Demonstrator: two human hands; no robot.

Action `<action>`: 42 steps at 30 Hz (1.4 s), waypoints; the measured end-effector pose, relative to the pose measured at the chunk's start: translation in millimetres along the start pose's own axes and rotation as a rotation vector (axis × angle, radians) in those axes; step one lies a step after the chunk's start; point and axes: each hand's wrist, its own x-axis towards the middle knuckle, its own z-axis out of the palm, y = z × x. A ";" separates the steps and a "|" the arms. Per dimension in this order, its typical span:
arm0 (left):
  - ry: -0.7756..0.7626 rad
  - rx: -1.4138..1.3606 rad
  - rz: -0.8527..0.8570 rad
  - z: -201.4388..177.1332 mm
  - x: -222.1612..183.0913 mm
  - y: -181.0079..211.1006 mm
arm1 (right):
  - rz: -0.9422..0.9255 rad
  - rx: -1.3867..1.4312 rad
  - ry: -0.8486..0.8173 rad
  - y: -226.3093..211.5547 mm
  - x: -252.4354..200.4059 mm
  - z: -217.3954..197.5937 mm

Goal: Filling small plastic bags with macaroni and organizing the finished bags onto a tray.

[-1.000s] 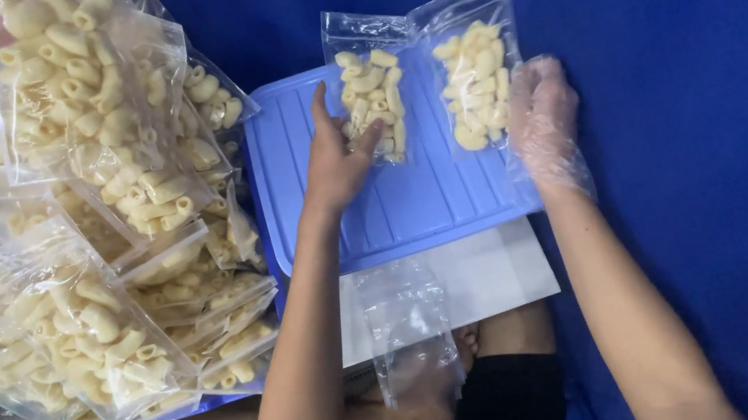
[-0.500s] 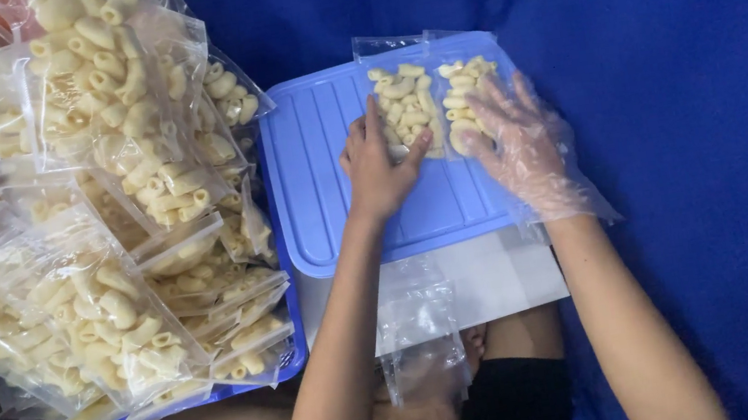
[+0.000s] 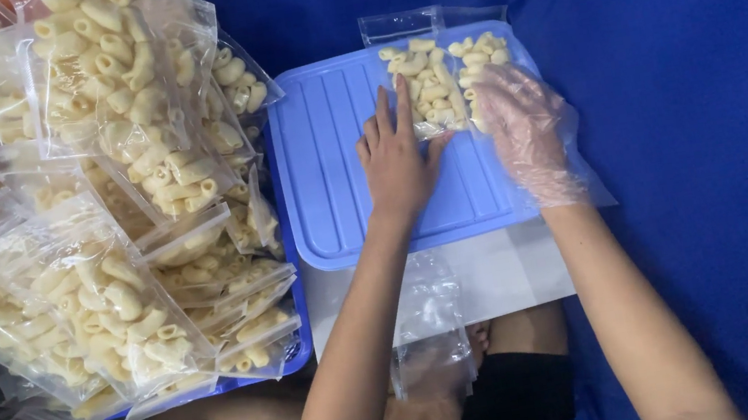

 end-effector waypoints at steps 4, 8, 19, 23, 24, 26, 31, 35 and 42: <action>0.046 -0.107 0.012 4.2 2.7 -6.9 | -0.023 0.028 -0.065 -14.4 5.4 -8.9; 0.023 -0.215 0.012 -3.6 -6.1 -20.3 | -0.058 -0.017 -0.078 -14.4 5.5 -14.7; 0.196 -0.334 0.127 -100.7 -71.5 -35.2 | 0.006 0.400 -0.105 -133.8 44.0 -50.2; 0.250 -0.344 0.060 -97.5 -90.5 -51.9 | -0.016 0.548 -0.182 -167.3 34.6 -16.1; 0.267 -0.436 0.075 -99.7 -97.2 -47.7 | 0.039 0.571 -0.241 -168.4 26.1 -5.5; 0.285 -0.519 0.116 -115.7 -100.8 -40.5 | 0.096 0.586 -0.276 -173.4 19.4 17.5; 0.521 -0.466 0.232 -175.1 -140.2 -24.1 | -0.097 0.783 -0.017 -224.2 32.6 6.6; 0.821 -0.054 0.138 -213.7 -174.6 -71.1 | 0.076 0.891 -0.255 -295.3 67.2 -26.7; 0.772 -0.016 -0.303 -233.4 -200.4 -121.0 | -0.060 0.800 -0.134 -360.2 60.3 -5.8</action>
